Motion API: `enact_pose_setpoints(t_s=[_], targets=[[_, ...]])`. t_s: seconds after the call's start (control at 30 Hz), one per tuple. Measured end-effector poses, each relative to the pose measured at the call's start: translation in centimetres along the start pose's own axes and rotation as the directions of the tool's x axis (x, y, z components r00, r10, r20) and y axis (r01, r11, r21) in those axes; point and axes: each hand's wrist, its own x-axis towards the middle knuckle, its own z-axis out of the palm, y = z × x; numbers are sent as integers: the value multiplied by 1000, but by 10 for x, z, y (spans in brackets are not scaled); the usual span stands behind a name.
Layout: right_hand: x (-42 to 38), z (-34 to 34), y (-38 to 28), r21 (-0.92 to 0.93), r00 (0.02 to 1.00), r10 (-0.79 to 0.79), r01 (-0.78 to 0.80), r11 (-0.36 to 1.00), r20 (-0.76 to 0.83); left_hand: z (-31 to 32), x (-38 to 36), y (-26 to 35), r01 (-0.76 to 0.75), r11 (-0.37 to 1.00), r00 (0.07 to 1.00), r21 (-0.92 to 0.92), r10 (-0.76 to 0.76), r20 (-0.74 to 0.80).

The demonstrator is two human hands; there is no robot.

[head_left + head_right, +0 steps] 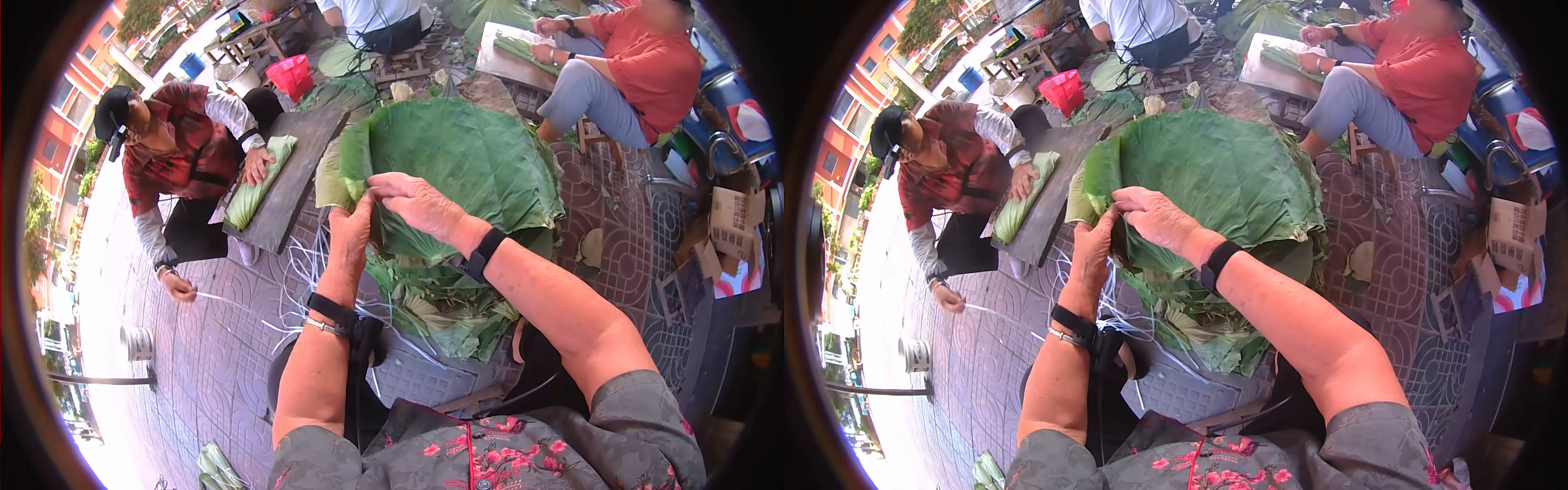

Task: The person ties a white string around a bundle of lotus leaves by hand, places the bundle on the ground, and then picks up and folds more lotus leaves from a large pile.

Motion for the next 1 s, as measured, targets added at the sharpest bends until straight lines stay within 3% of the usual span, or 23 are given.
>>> enact_pose_setpoints(t_s=[0.03, 0.1, 0.13, 0.17, 0.2, 0.23, 0.43, 0.5, 0.6, 0.63, 0.7, 0.73, 0.77, 0.8, 0.83, 0.87, 0.97, 1.0], targets=[[-1, -4, -5, -248, 1000, 11, -14, 969, -14, -12, 12, -16, -11, 996, 999, -84, 8, -35], [-5, -17, -21, -682, 999, 23, -50, 729, -48, -18, 15, -15, 48, 990, 986, -132, -68, -151], [-11, -22, -21, -835, 997, -55, -14, 550, -53, -21, 16, -14, 74, 984, 973, -160, -106, -205], [-18, -29, -20, -942, 990, -133, 6, 336, -41, -29, 25, -27, 2, 994, 962, -107, -31, -271], [-24, -37, -20, -995, 979, -205, 7, 104, -14, -39, 32, -38, 48, 988, 956, -146, -87, -279], [-26, -48, -22, -986, 994, -43, -96, 137, -102, -42, 32, -41, 95, 978, 948, -184, -145, -282], [-33, -85, -34, -922, 912, 171, -386, 45, -373, -29, 34, -48, 216, 912, 915, -350, -314, -253], [-34, -101, -41, -889, 872, 245, -452, 68, -424, -27, 36, -43, 209, 882, 933, -421, -310, -186], [-42, -137, -42, -864, 851, 314, -483, 146, -422, -44, 44, -66, 254, 892, 917, -374, -345, -201], [-47, -147, -42, -859, 859, 312, -475, 190, -406, -50, 40, -63, 356, 870, 896, -342, -422, -141], [-50, -159, -32, -854, 880, 288, -452, 259, -378, -45, 41, -67, 335, 936, 843, -111, -350, -408], [-50, -159, -30, -864, 882, 275, -447, 232, -382, -41, 38, -63, 342, 940, 804, 15, -284, -522], [-47, -157, -31, -875, 885, 260, -440, 203, -385, -36, 33, -50, 154, 943, 876, 295, 8, -482], [-45, -155, -33, -886, 890, 243, -431, 171, -386, -31, 27, -38, -34, 833, 868, 552, 299, -397], [-42, -152, -35, -898, 903, 214, -408, 164, -372, -18, 18, -14, -127, 548, 826, 827, 520, -218], [-40, -148, -37, -910, 916, 182, -385, 155, -357, -6, 12, -1, -187, 173, 758, 967, 652, 30], [-40, -142, -39, -904, 910, 215, -392, 172, -354, 23, -2, -5, -331, 1, 846, 944, 443, 296], [-40, -140, -39, -895, 901, 247, -406, 185, -358, 21, 0, -19, -325, 144, 908, 935, 325, 266]])
